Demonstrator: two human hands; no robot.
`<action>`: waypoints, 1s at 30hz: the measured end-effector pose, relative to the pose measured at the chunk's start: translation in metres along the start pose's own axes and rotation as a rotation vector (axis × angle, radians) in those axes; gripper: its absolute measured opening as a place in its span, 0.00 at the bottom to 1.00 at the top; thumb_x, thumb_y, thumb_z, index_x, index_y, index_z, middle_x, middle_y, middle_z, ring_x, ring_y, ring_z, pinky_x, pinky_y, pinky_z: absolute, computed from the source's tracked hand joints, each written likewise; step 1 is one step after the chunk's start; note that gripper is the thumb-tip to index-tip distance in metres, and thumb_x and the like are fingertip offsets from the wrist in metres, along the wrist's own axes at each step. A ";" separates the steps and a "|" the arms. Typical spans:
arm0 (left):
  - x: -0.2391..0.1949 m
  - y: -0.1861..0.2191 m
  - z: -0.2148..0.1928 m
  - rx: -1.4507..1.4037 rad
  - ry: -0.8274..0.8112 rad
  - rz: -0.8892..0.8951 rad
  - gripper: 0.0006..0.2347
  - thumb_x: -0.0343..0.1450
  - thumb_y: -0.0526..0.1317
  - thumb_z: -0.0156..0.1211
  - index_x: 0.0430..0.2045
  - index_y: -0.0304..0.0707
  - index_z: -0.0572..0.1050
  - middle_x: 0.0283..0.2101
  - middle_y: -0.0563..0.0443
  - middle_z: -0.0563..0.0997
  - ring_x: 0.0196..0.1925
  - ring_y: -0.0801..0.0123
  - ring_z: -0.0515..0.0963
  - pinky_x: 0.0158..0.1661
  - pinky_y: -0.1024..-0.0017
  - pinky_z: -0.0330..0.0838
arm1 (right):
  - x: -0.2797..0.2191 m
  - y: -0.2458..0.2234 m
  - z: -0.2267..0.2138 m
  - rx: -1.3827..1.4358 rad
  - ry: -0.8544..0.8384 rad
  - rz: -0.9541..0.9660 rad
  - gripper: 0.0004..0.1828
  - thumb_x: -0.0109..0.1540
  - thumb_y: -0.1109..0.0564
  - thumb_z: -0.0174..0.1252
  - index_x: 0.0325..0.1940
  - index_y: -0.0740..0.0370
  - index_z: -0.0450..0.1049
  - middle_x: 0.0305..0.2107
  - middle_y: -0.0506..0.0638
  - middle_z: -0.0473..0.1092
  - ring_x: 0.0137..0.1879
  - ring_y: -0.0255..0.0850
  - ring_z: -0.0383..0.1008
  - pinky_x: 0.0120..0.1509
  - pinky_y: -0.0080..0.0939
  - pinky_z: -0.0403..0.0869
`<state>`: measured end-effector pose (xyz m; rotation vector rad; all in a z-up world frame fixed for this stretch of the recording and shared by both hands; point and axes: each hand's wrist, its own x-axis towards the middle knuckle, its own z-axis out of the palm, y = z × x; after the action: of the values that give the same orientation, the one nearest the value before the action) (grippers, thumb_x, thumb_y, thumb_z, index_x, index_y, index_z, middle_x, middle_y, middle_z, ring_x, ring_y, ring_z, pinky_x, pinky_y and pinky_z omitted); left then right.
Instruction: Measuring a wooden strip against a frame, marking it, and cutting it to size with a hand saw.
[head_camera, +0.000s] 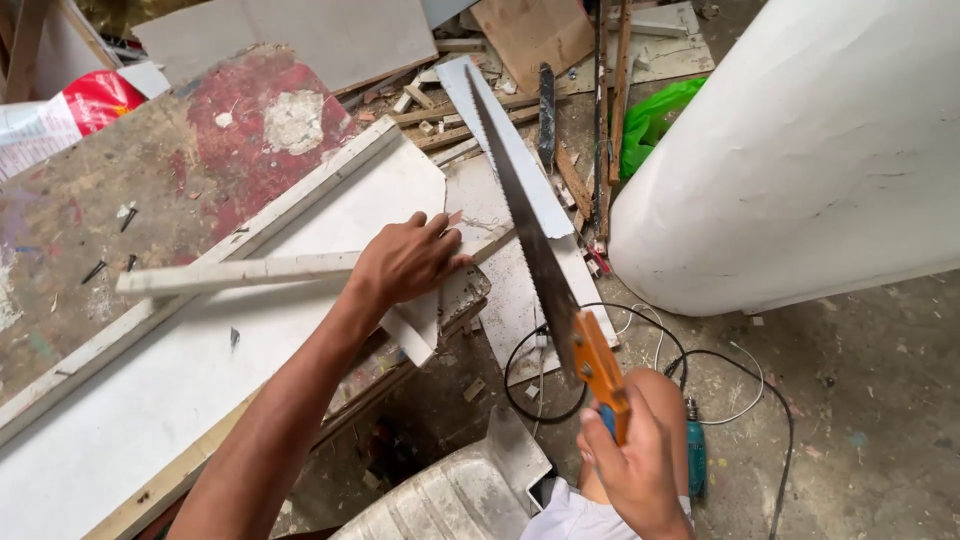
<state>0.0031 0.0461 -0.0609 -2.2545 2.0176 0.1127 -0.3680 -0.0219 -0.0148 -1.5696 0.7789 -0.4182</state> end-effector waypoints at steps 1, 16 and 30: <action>-0.003 0.004 0.001 -0.005 -0.002 -0.006 0.23 0.80 0.58 0.24 0.42 0.41 0.67 0.39 0.47 0.69 0.27 0.69 0.69 0.27 0.69 0.78 | 0.005 0.002 0.006 -0.003 -0.007 0.003 0.05 0.65 0.59 0.55 0.37 0.63 0.68 0.19 0.50 0.65 0.20 0.38 0.68 0.26 0.39 0.71; 0.001 0.025 0.011 -0.338 0.205 -0.473 0.19 0.74 0.47 0.43 0.13 0.40 0.74 0.16 0.50 0.75 0.14 0.61 0.70 0.17 0.65 0.64 | 0.017 0.002 0.053 0.255 -0.006 0.112 0.06 0.66 0.60 0.52 0.42 0.68 0.66 0.19 0.53 0.60 0.21 0.40 0.59 0.27 0.44 0.67; 0.005 0.040 0.018 -0.436 0.248 -0.746 0.13 0.68 0.44 0.44 0.09 0.51 0.58 0.14 0.63 0.57 0.16 0.77 0.53 0.18 0.75 0.51 | 0.017 0.005 0.074 0.283 -0.016 0.056 0.04 0.66 0.65 0.50 0.44 0.68 0.65 0.22 0.53 0.58 0.21 0.39 0.58 0.27 0.41 0.66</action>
<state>-0.0359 0.0397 -0.0812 -3.2775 1.1691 0.2262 -0.3074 0.0197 -0.0348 -1.2834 0.7163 -0.4532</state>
